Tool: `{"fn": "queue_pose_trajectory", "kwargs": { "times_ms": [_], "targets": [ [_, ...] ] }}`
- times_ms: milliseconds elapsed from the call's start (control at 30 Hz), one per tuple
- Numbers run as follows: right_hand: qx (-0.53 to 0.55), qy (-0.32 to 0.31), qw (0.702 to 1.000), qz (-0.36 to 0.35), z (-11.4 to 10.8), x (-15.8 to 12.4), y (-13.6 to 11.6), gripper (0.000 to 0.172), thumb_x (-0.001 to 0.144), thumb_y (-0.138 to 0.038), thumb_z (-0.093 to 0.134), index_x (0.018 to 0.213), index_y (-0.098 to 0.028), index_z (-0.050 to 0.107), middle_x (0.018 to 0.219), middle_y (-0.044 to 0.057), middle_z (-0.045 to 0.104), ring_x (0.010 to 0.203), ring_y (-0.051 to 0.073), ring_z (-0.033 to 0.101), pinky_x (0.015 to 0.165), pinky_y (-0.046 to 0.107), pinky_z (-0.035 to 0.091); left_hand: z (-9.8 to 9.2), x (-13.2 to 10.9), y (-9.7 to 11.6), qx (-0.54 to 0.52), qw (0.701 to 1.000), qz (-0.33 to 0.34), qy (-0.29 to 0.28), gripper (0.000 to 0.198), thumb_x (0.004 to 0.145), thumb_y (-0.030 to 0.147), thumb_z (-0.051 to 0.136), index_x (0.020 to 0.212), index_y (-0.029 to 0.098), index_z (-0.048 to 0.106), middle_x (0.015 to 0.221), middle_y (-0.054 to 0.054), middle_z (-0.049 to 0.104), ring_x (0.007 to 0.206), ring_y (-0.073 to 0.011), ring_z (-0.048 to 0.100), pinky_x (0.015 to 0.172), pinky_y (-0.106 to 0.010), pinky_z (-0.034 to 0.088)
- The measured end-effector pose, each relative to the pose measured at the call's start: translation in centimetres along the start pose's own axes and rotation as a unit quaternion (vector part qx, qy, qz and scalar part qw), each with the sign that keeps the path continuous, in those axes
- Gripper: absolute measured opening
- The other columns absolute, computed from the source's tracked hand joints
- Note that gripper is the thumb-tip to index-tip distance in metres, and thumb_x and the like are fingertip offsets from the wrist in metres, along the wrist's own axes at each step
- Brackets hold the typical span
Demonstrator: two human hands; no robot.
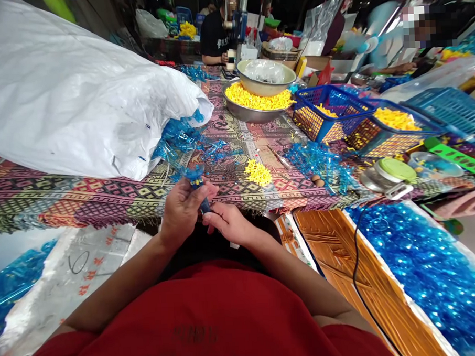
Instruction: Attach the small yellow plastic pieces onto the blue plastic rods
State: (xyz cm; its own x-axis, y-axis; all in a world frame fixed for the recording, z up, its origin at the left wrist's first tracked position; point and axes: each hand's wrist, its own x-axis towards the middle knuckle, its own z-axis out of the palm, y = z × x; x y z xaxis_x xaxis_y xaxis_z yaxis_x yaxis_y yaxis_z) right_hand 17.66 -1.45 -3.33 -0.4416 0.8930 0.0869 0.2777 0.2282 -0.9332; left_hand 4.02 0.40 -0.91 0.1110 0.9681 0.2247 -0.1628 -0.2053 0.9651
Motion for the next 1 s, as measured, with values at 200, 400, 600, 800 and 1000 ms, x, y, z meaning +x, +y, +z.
{"fn": "queue_pose_trajectory", "kwargs": {
  "times_ms": [200, 400, 600, 800, 1000],
  "targets": [
    [0.073, -0.043, 0.996, 0.005, 1.4, -0.3, 0.8, 0.041, 0.093, -0.052, 0.035, 0.077, -0.017, 0.051, 0.059, 0.001, 0.061, 0.045, 0.009, 0.052, 0.044, 0.021, 0.042, 0.9, -0.2, 0.5, -0.164, 0.986, -0.042, 0.011, 0.022, 0.072, 0.021, 0.069, 0.088, 0.017, 0.054, 0.076, 0.002, 0.063, 0.064, -0.0123, 0.065, 0.065, -0.027, 0.054],
    [0.028, 0.001, 0.999, -0.038, 2.6, -0.7, 1.4, 0.042, 0.093, -0.043, 0.038, 0.125, -0.015, 0.041, 0.054, -0.006, 0.054, 0.046, 0.011, 0.049, 0.048, 0.023, 0.043, 0.8, -0.7, 0.6, -0.153, 0.988, -0.020, 0.010, 0.017, 0.070, 0.017, 0.068, 0.084, 0.016, 0.058, 0.072, 0.003, 0.062, 0.057, -0.0073, 0.058, 0.056, -0.019, 0.047],
    [-0.097, 0.050, 0.984, -0.140, -1.9, -0.9, -0.9, 0.031, 0.088, -0.045, 0.054, 0.101, -0.018, 0.060, 0.090, 0.006, 0.062, 0.077, 0.015, 0.058, 0.070, 0.029, 0.050, -1.2, -1.4, 1.1, -0.019, 0.997, 0.014, -0.078, 0.014, 0.078, 0.022, 0.062, 0.090, 0.017, 0.055, 0.068, 0.001, 0.060, 0.054, -0.0101, 0.055, 0.050, -0.022, 0.044],
    [-0.281, 0.116, 0.907, -0.293, -4.8, -0.4, -7.1, 0.052, 0.077, -0.058, 0.062, 0.113, -0.020, 0.059, 0.104, 0.010, 0.062, 0.099, 0.025, 0.058, 0.087, 0.042, 0.049, -0.9, -1.6, 2.0, 0.174, 0.958, 0.165, -0.157, 0.008, 0.081, 0.022, 0.056, 0.087, 0.017, 0.056, 0.080, -0.004, 0.063, 0.071, -0.0143, 0.056, 0.064, -0.026, 0.046],
    [-0.286, 0.148, 0.902, -0.288, -3.4, 0.8, -6.6, 0.025, 0.082, -0.046, 0.062, 0.085, -0.020, 0.065, 0.079, 0.005, 0.060, 0.077, 0.019, 0.058, 0.072, 0.035, 0.051, -0.5, -2.0, 1.5, 0.206, 0.945, 0.193, -0.166, 0.004, 0.079, 0.021, 0.053, 0.081, 0.019, 0.056, 0.072, -0.003, 0.061, 0.066, -0.0151, 0.057, 0.062, -0.027, 0.045]
  ]
}}
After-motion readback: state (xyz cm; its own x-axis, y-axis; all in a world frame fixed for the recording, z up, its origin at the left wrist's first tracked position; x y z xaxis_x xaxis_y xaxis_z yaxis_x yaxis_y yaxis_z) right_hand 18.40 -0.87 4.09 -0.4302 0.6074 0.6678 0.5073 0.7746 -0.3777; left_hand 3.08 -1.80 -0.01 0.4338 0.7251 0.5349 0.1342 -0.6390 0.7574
